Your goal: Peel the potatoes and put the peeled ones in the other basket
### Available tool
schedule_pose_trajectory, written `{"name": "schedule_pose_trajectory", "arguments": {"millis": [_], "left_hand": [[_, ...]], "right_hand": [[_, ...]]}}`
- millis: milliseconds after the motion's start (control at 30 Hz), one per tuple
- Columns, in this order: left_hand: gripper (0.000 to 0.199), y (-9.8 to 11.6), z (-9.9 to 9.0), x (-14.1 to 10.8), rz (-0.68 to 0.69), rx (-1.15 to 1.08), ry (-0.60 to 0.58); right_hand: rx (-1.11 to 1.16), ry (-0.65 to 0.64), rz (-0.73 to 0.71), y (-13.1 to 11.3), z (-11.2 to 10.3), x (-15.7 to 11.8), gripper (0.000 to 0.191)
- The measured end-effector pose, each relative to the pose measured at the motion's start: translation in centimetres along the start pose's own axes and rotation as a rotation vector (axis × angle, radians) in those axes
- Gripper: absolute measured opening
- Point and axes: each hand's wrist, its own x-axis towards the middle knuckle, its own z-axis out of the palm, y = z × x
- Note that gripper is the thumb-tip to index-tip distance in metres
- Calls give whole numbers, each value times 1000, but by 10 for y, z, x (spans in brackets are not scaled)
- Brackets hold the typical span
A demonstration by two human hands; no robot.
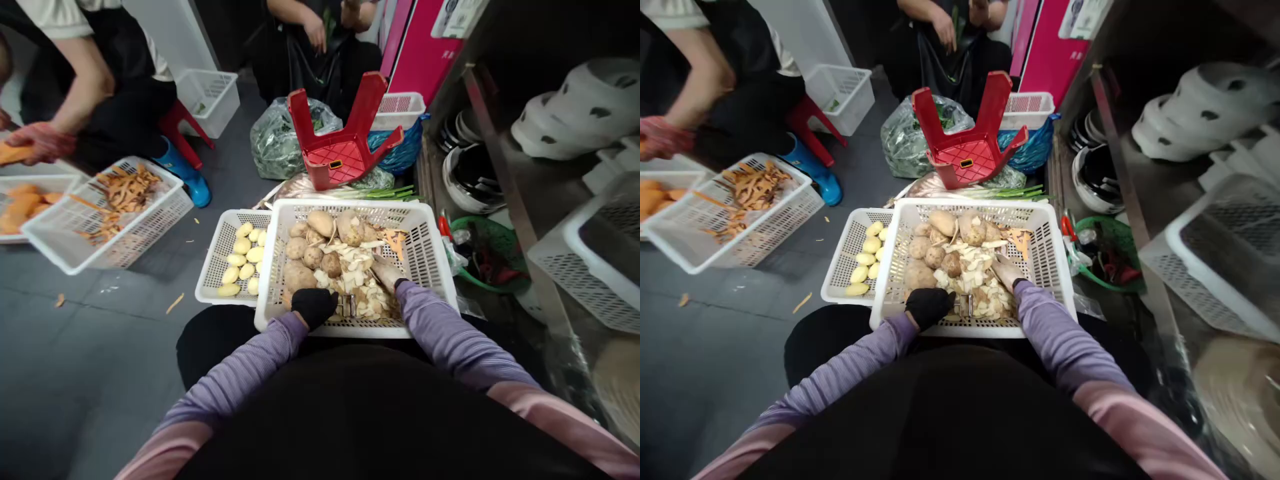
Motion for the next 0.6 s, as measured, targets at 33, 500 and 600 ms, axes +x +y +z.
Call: {"name": "schedule_pose_trajectory", "arguments": {"millis": [33, 500, 600], "left_hand": [[52, 3, 0, 2, -13, 19, -21], [50, 1, 4, 4, 35, 81, -30], [49, -2, 1, 3, 55, 83, -55]], "right_hand": [[55, -11, -24, 8, 4, -4, 54], [-227, 103, -374, -17, -16, -5, 48], [-437, 49, -419, -51, -7, 2, 52]]}}
